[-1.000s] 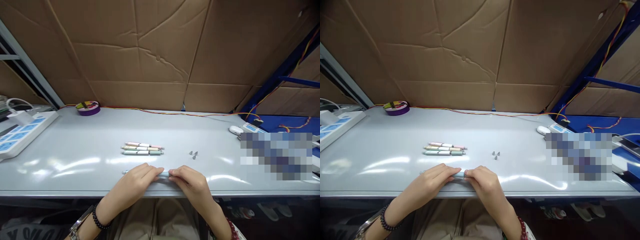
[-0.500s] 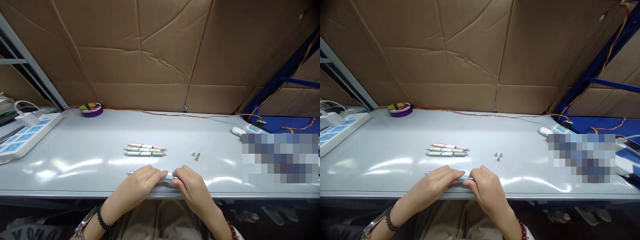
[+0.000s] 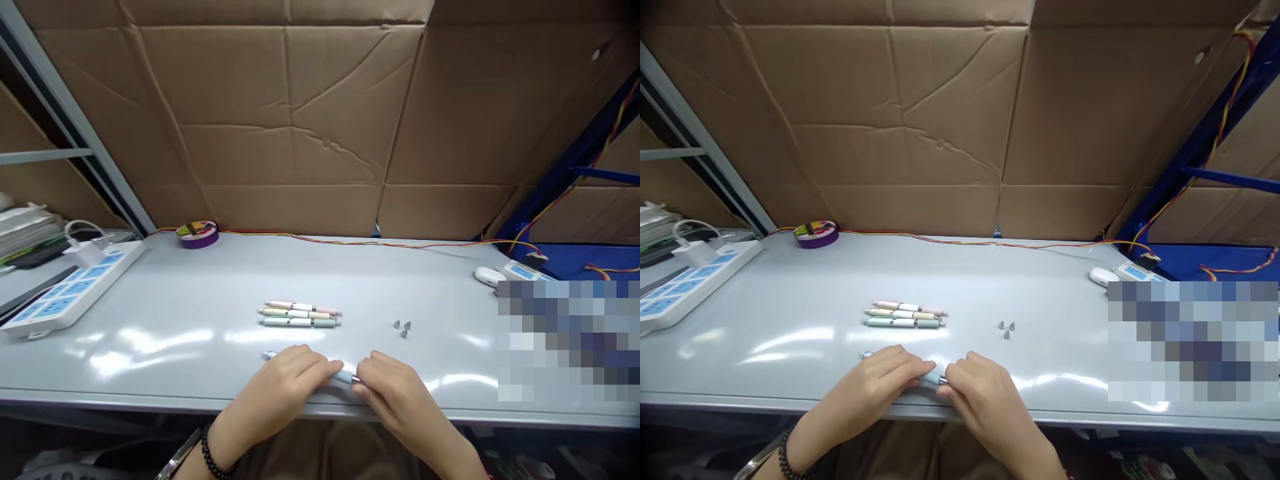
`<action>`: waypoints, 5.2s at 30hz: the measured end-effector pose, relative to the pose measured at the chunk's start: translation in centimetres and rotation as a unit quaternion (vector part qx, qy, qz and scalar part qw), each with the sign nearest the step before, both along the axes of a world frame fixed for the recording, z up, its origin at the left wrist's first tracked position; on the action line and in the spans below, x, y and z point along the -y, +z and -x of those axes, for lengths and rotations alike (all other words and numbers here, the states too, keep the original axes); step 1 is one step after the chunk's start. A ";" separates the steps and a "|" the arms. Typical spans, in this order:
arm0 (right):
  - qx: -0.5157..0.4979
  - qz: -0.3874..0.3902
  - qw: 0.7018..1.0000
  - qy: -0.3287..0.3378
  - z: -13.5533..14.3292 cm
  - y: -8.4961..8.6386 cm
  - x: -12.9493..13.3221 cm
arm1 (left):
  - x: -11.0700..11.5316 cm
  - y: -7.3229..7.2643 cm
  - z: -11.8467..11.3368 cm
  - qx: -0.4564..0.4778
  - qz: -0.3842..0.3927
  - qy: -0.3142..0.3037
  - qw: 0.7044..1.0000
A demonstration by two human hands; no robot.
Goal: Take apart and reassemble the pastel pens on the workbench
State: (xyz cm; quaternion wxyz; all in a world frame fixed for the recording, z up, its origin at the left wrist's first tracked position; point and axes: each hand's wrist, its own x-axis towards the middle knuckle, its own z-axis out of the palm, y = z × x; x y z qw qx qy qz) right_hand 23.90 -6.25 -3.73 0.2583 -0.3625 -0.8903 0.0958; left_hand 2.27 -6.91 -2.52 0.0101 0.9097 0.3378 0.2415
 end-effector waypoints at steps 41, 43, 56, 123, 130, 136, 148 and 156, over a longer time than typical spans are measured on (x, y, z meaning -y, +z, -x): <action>-0.098 -0.021 0.995 -0.031 1.4 -0.4 1.1 | 0.4 0.9 -0.1 0.099 -0.183 -0.039 0.977; -0.108 -0.030 0.993 -0.025 1.2 -0.1 1.1 | 0.4 0.7 -0.1 0.097 -0.163 -0.026 0.982; -0.048 -0.055 0.997 -0.010 1.5 -0.1 0.9 | 0.3 0.9 0.1 0.147 -0.162 -0.038 0.975; 0.017 -0.153 0.943 -0.294 -1.5 1.8 -3.7 | -0.5 0.2 0.0 0.019 0.000 0.233 0.972; 0.025 -0.071 0.927 -0.368 -4.6 1.3 -2.3 | -0.5 0.1 -0.1 -0.004 0.012 0.255 0.967; 0.004 -0.008 0.944 -0.331 -5.2 0.5 -1.9 | -0.6 -0.2 -0.1 0.000 0.016 0.265 0.964; -0.068 0.001 0.956 -0.285 -5.0 0.2 -2.1 | -0.6 0.0 0.0 0.060 -0.006 0.221 0.973; -0.281 0.153 0.940 -0.120 -1.7 1.5 0.5 | -0.1 0.5 0.2 0.114 0.036 0.084 0.989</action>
